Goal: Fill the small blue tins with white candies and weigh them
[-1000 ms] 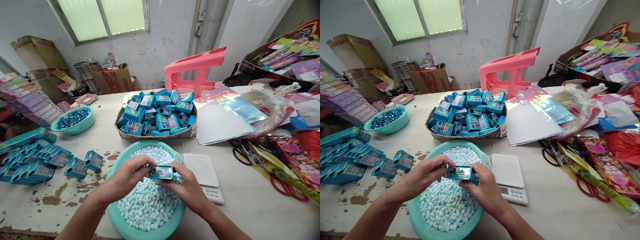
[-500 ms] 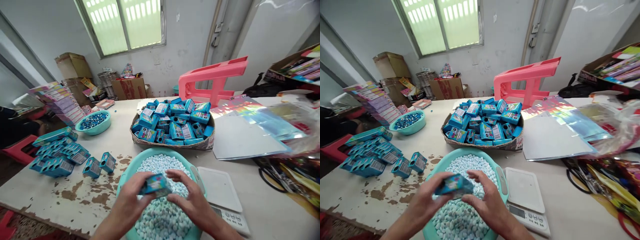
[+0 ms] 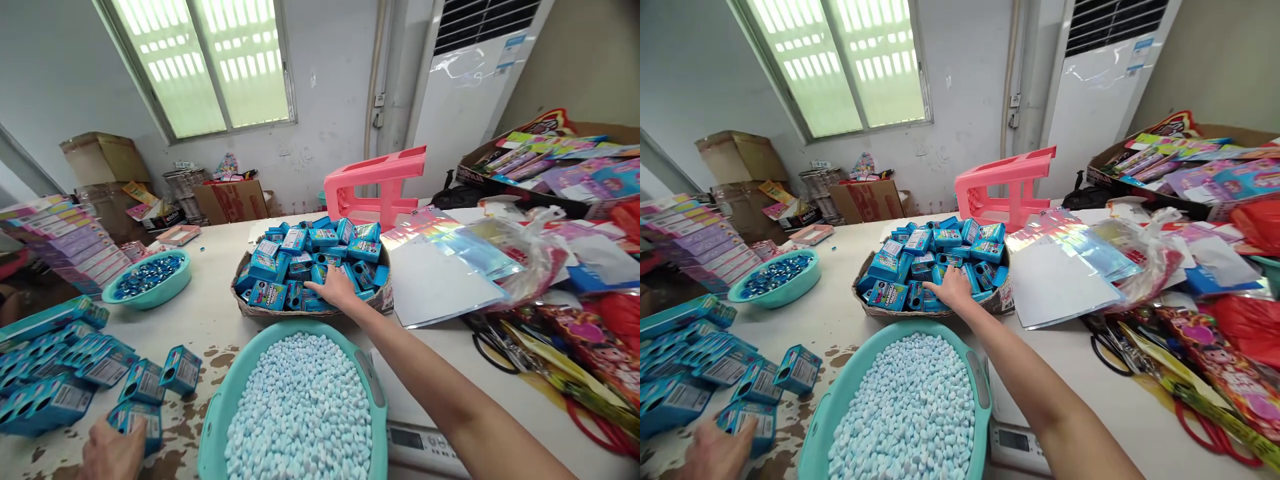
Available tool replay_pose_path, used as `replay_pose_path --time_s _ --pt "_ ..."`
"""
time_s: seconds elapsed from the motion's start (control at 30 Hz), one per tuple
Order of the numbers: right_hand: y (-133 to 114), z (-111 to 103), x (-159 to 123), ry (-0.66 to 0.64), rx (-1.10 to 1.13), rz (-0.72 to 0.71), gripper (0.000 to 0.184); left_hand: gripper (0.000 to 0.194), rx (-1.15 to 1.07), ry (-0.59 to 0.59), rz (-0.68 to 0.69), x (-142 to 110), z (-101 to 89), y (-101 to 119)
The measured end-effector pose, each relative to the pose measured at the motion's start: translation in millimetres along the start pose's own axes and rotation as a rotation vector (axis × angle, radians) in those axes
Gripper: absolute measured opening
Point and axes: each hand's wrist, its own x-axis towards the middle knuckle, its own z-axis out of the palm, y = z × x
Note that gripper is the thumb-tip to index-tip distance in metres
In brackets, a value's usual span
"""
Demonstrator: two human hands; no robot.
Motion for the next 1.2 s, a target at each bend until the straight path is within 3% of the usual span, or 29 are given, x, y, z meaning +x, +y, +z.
replay_pose_path --time_s 0.1,0.17,0.27,0.3,0.37,0.47,0.53,0.67,0.87,0.93,1.03,1.1,1.17,1.2 --pt "-7 11 8 0.005 0.046 0.097 0.079 0.075 -0.031 0.012 -0.120 -9 -13.0 28" --pt "-3 5 10 -0.009 0.124 0.127 0.071 0.074 -0.054 0.059 -0.064 -18 -22.1 41" --pt "7 -17 6 -0.042 0.309 0.112 0.053 0.065 -0.096 0.301 0.091 -39 -28.0 54" --pt "10 -26 2 -0.056 0.388 0.097 0.049 0.060 -0.140 0.330 0.192 -48 -27.5 60" --pt "15 -42 -12 -0.092 0.550 0.081 0.044 0.053 -0.233 0.210 0.462 -69 -23.2 76" --pt "20 -61 -42 -0.158 0.768 0.130 0.044 0.055 -0.154 -0.247 0.761 -102 -11.6 105" --pt "25 -73 -68 -0.227 0.998 0.259 0.043 0.063 0.037 -0.445 0.764 -120 -2.7 122" --pt "33 -99 -126 -0.352 1.349 0.513 0.033 0.069 0.229 -0.542 0.713 -140 10.9 139" --pt "43 -125 -192 -0.486 1.227 0.385 0.067 0.070 0.037 -0.732 0.703 -154 11.2 153" --pt "54 -132 -200 -0.388 1.086 0.387 0.074 0.060 -0.013 -0.751 0.712 -163 9.2 159" --pt "72 -145 -198 -0.009 0.896 0.428 0.066 0.037 -0.042 -0.694 0.718 -170 8.7 167" --pt "79 -154 -191 0.232 0.920 0.385 0.056 0.024 -0.117 -0.669 0.703 -170 10.1 170" --pt "77 -161 -186 0.317 0.996 0.328 0.051 0.015 -0.254 -0.693 0.631 -166 12.0 170" --pt "74 -163 -185 0.285 1.010 0.319 0.050 0.013 -0.349 -0.734 0.566 -163 12.6 170"
